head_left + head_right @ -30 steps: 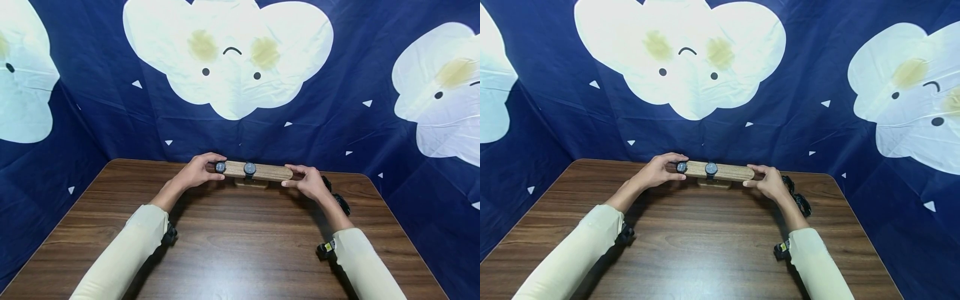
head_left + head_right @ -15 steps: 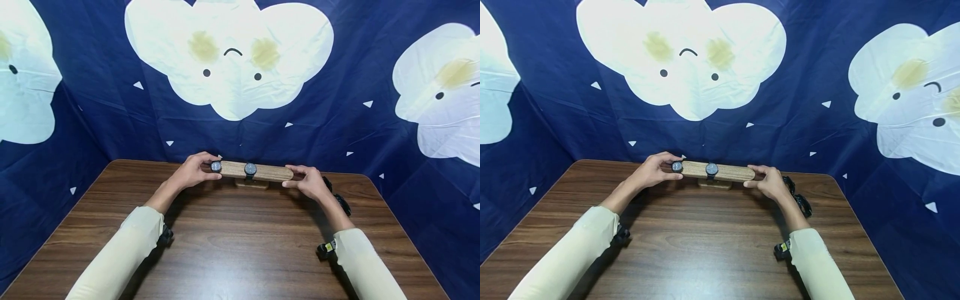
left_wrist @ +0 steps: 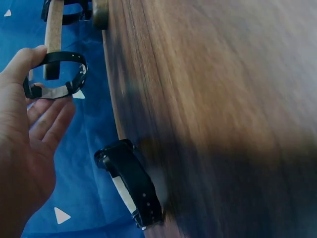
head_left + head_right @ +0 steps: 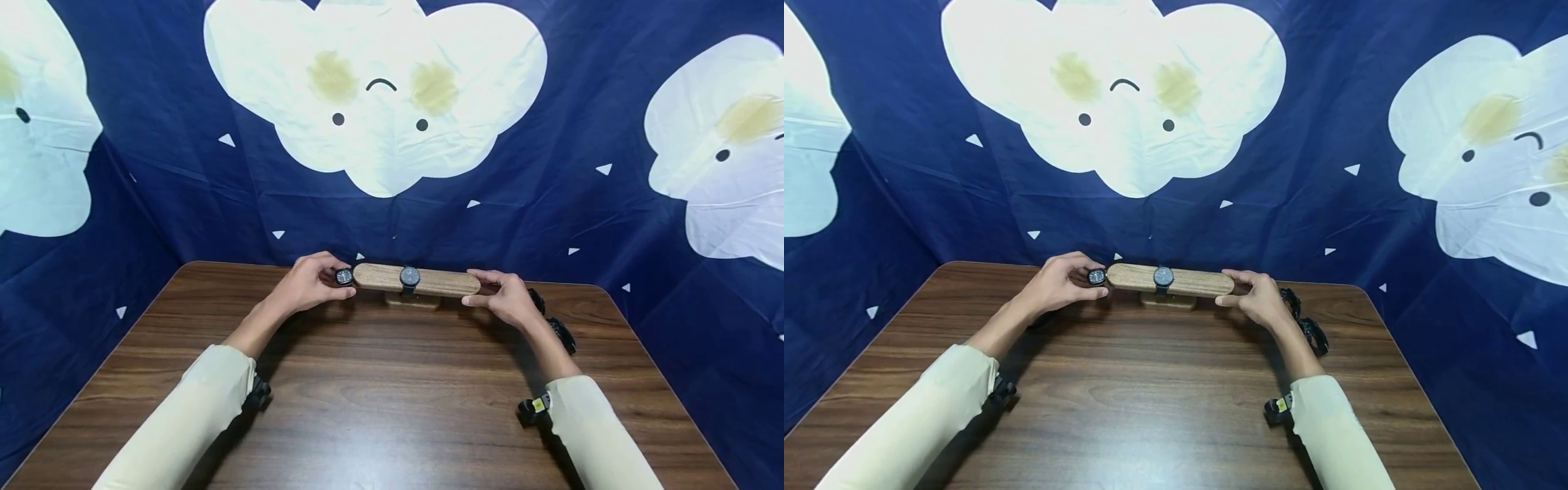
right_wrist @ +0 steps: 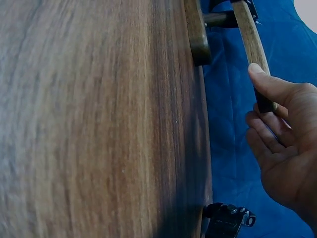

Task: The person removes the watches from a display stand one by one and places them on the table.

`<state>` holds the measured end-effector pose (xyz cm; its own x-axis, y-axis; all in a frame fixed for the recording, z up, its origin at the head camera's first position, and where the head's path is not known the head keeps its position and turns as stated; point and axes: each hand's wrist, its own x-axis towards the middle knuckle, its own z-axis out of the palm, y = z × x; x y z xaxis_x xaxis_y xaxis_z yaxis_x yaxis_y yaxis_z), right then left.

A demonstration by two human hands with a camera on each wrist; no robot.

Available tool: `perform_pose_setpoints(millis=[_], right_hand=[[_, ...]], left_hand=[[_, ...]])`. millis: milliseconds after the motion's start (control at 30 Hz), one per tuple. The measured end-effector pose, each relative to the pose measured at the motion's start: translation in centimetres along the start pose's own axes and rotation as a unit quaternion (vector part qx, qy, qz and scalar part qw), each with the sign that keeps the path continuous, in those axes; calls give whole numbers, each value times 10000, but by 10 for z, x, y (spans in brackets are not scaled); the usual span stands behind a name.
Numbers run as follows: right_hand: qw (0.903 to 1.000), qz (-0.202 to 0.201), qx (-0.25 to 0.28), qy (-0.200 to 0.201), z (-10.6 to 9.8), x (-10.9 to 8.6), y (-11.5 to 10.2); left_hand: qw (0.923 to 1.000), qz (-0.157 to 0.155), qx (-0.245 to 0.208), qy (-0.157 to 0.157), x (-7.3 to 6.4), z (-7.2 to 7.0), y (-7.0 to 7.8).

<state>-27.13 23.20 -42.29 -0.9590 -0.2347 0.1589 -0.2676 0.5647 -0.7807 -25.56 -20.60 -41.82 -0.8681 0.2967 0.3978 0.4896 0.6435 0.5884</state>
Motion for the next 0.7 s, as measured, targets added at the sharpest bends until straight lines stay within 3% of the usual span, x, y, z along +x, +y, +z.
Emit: perform_pose_setpoints(millis=[333,700], right_hand=[[10000,-13,91,38,1,0,2],[9999,-6,109,10,2,0,2]], left_hand=[[9980,-327,207,-492,-8,-9,4],[9938,-87,361,-1045,-20,-12,9]])
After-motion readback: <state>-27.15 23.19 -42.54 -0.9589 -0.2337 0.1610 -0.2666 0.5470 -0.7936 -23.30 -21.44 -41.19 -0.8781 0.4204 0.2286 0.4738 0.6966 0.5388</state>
